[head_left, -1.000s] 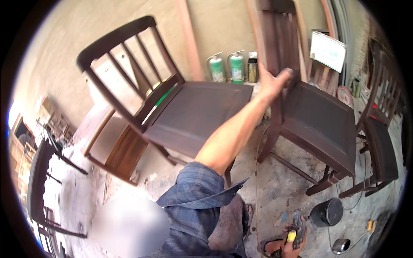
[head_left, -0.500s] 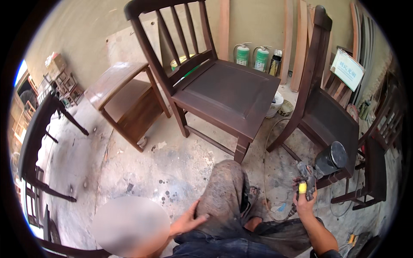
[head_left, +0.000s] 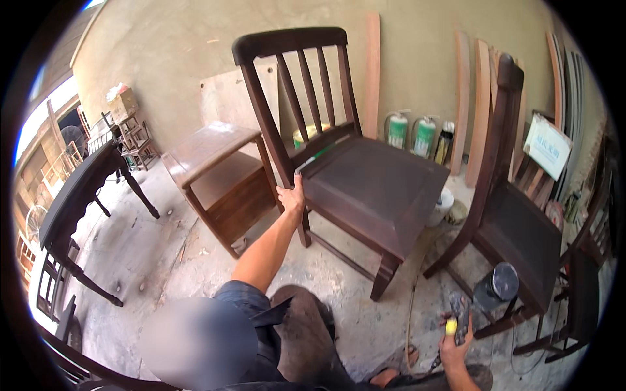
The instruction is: The person pours red paint into a spray gun and then spray paints several wooden chairs in a workshop. They move the chairs to access different sides and continue applying the finish.
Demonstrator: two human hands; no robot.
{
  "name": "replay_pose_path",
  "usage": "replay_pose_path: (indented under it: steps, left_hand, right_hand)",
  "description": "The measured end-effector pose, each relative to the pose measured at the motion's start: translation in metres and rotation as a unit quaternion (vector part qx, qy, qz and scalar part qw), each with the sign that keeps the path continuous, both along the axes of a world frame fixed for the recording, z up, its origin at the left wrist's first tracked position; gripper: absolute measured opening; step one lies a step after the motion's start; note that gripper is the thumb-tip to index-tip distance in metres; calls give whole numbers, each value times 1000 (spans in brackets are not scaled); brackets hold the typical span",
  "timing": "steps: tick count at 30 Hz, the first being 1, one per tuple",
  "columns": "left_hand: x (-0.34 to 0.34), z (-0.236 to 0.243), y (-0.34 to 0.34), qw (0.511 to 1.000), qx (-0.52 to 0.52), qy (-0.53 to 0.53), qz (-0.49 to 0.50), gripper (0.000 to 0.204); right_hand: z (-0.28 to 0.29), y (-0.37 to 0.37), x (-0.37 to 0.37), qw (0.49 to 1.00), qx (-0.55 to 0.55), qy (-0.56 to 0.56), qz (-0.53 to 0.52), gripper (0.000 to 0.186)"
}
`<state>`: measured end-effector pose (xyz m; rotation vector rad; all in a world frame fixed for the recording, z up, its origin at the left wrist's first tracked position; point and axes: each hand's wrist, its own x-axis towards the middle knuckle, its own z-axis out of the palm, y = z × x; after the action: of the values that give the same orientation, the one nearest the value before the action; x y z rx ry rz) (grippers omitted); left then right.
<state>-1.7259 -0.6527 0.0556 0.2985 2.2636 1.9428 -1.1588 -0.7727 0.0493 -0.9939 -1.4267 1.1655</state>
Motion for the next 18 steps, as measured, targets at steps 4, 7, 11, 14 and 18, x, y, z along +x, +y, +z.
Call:
replay_pose_path:
  steps: [4, 7, 11, 14, 18]
  left_hand:
    - [-74, 45, 17, 981, 121, 134, 69, 114]
    - [-132, 81, 18, 946, 233, 193, -115, 80]
    - [-135, 86, 10, 958, 202, 50, -198, 51]
    - [-115, 91, -13, 952, 199, 90, -216, 50]
    - [-101, 63, -60, 959, 126, 169, -188, 55]
  right_hand:
    - [-16, 13, 4, 999, -27, -18, -16, 57]
    - [-54, 24, 15, 993, -32, -92, -66, 59]
    - [-39, 27, 7, 985, -93, -128, -74, 61]
    - [7, 45, -17, 997, -80, -12, -14, 52]
    - [17, 50, -29, 998, -57, 12, -9, 52]
